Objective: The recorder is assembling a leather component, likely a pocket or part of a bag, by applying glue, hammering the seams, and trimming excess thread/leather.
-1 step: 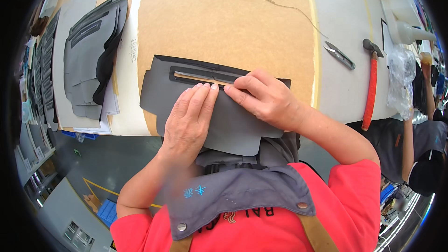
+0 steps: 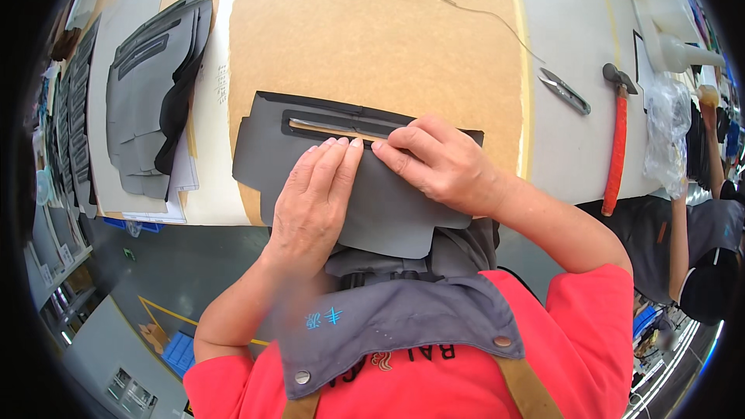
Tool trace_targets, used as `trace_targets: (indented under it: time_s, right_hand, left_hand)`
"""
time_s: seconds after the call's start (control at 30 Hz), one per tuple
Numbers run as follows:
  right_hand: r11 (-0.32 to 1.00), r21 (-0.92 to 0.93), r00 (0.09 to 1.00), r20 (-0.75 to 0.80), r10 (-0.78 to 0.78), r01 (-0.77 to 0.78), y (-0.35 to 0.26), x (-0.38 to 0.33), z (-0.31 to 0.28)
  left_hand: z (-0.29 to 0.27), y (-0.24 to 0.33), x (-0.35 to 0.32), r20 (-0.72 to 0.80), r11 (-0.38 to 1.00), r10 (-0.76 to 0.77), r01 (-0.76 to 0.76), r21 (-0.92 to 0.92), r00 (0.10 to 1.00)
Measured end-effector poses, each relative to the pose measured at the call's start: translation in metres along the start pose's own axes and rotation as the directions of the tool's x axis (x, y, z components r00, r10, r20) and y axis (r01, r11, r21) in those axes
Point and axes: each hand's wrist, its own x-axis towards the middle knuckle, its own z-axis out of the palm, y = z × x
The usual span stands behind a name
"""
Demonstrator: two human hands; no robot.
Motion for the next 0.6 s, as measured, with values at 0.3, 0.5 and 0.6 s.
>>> trace_targets:
  time_s: [0.3,0.5,0.6]
  right_hand:
    - [0.994,0.061,0.995,-0.024,0.097,-0.096,-0.001,-0.011,0.003]
    - [0.998,0.054,0.999,-0.016,0.030,-0.029,0.001,-0.009,0.003]
    - [1.000,0.008,0.999,-0.014,-0.029,0.029,0.001,-0.008,0.001]
  left_hand:
    - [-0.007,0.003,-0.002,0.002,1.000,-0.030,0.031,-0.005,1.000]
    - [-0.006,0.006,-0.001,0.009,0.990,-0.080,0.081,-0.118,0.997]
    - [-0.007,0.007,-0.001,0.026,0.987,-0.091,0.094,-0.134,0.996]
